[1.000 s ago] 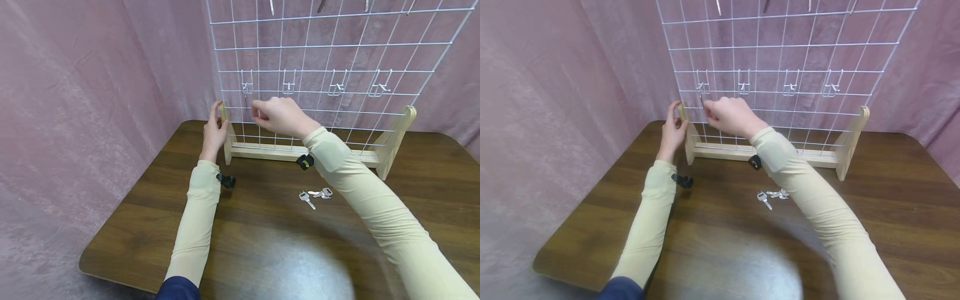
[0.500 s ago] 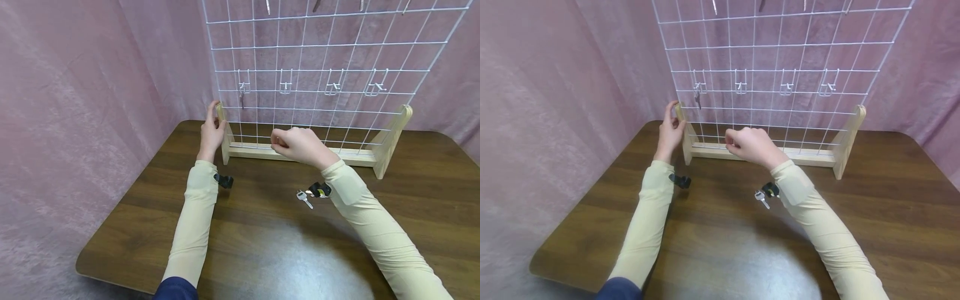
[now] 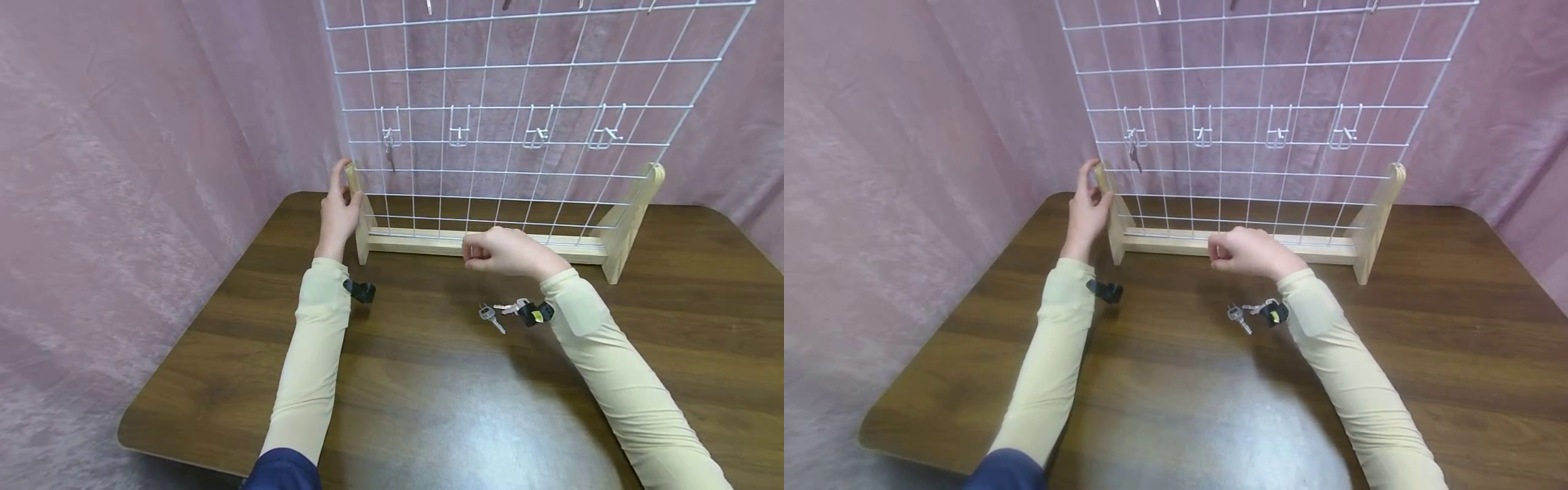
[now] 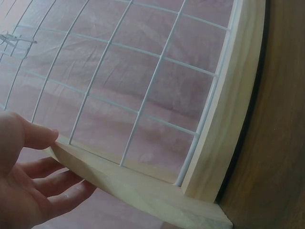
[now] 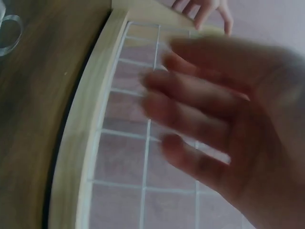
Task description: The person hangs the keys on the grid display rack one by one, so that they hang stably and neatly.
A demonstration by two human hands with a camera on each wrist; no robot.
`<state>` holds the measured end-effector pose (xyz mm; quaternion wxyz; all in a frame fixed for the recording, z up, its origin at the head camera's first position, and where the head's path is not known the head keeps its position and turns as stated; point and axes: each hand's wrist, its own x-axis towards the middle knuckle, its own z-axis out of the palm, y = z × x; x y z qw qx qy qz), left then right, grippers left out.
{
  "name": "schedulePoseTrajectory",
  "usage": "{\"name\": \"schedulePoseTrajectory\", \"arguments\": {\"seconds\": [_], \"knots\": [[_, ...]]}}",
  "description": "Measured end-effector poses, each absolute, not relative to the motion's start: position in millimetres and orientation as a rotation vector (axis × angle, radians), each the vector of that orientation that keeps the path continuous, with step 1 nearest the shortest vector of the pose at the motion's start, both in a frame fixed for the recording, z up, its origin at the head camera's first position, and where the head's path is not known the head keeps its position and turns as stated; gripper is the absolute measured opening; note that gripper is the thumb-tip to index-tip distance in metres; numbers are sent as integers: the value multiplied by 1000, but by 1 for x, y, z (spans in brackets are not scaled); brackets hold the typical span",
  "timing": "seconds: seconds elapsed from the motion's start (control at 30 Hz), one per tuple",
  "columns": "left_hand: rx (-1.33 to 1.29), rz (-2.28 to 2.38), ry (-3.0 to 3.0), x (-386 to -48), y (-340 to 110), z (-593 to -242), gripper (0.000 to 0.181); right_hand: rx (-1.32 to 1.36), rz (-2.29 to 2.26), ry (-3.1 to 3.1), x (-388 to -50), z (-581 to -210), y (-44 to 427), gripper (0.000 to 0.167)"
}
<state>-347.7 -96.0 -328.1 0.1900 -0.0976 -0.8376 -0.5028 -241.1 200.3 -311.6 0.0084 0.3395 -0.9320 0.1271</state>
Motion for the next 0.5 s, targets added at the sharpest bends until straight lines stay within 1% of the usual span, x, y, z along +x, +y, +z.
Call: {"name": "schedulePoseTrajectory", "arguments": {"seconds": [0.07,0.17,0.37,0.5], "knots": [[-273,-1411,-2350,-348,-96,-328,59,1180,459,-2983,-244,-316,204,5],[-273,-1415,-2341,-348,-96,-329,59,1319,552,-3082,-249,-325,208,12],[-273,-1416,-2344,-349,-96,-329,59,1446,724,-3253,-259,-342,213,22],[-270,-1412,-2342,-349,-96,-330,58,1498,790,-3327,-262,-350,212,20]]}}
